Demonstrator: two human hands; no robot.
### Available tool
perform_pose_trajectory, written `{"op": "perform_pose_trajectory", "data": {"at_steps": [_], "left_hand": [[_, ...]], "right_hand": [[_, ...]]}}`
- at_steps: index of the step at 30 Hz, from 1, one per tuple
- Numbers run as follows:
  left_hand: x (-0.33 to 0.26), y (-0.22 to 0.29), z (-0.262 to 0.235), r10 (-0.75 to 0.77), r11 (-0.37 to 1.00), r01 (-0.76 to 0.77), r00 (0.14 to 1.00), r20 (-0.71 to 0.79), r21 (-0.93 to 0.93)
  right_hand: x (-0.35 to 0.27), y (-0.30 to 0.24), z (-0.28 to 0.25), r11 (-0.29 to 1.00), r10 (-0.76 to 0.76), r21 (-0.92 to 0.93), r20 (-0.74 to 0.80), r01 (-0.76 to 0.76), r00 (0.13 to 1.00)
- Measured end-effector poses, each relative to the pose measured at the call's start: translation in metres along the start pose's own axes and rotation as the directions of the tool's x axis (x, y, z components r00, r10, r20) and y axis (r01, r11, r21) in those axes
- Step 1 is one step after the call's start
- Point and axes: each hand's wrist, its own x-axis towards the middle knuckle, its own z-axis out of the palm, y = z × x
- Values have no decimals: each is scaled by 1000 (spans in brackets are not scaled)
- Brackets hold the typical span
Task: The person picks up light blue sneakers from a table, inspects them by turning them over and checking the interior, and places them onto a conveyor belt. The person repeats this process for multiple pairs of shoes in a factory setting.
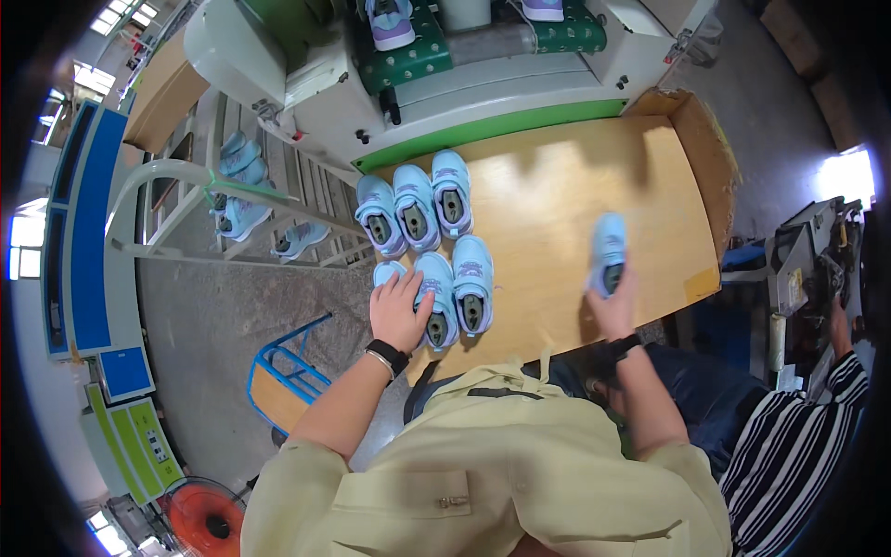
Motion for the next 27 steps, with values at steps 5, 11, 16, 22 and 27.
{"op": "perform_pose_trajectory", "data": {"at_steps": [5,11,16,22,27], "left_hand": [[0,2,0,-4,999,2,999,-38,-40],[-3,1,-8,-7,995,-3,995,-100,-95],[-13,-16,4,-50,995,47,998,-39,-86],[-12,-14,10,16,991,-34,990,-139,-132],[-17,-19,3,8,987,-26,994,-111,-157]], "right_hand": [[-32,-79,43,976,-212,97,203,196,956],[-29,-141,40,848,-488,-39,334,529,807],[-44,-112,117,877,-255,-201,574,436,778],[-50,-119,129,959,-120,-200,349,199,929],[-57,-105,128,926,-42,-317,455,206,889]]}}
